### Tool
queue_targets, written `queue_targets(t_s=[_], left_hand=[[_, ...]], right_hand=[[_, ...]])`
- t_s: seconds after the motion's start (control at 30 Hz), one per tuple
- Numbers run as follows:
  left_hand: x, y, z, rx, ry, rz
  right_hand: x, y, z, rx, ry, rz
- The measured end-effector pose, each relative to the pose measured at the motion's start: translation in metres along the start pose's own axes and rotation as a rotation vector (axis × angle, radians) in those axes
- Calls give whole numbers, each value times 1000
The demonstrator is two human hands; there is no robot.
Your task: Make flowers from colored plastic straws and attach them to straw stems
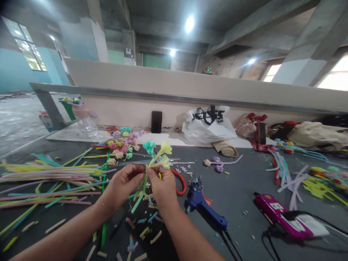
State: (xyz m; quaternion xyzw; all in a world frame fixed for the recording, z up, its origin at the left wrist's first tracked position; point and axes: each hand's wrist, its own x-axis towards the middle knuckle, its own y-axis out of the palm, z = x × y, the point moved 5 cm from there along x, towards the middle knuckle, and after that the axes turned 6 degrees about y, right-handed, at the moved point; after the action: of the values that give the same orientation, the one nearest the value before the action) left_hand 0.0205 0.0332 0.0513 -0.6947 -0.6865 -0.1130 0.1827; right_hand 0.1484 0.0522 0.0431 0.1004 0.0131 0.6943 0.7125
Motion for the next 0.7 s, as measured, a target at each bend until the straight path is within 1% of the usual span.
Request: queue_targets(t_s=[0.03, 0.1, 0.2, 0.3, 0.4, 0.5, 0.6, 0.7], left_hand=[[-1, 0, -6, 109, 62, -1], [-5, 3, -17, 297, 150, 36], [-8, 6, -24, 480, 204, 87], [-10, 8, -24, 603, 245, 121], [-10, 7, -21, 653, 277, 112], [-10, 4, -19, 632, 313, 90], [-10, 5, -20, 670, 338, 103], [-9, 6, -22, 741, 337, 128]], right_hand=[[0, -1, 1, -42, -11, -20], [1, -4, 1, -84, -18, -46], [2, -4, -1, -67, -12, -48], [2, -2, -3, -67, -10, -24], [2, 2, -4, -64, 7, 11], [1, 4, -5, -56, 44, 7], [1, 3, -5, -78, 74, -17], [2, 2, -3, -150, 71, -14]])
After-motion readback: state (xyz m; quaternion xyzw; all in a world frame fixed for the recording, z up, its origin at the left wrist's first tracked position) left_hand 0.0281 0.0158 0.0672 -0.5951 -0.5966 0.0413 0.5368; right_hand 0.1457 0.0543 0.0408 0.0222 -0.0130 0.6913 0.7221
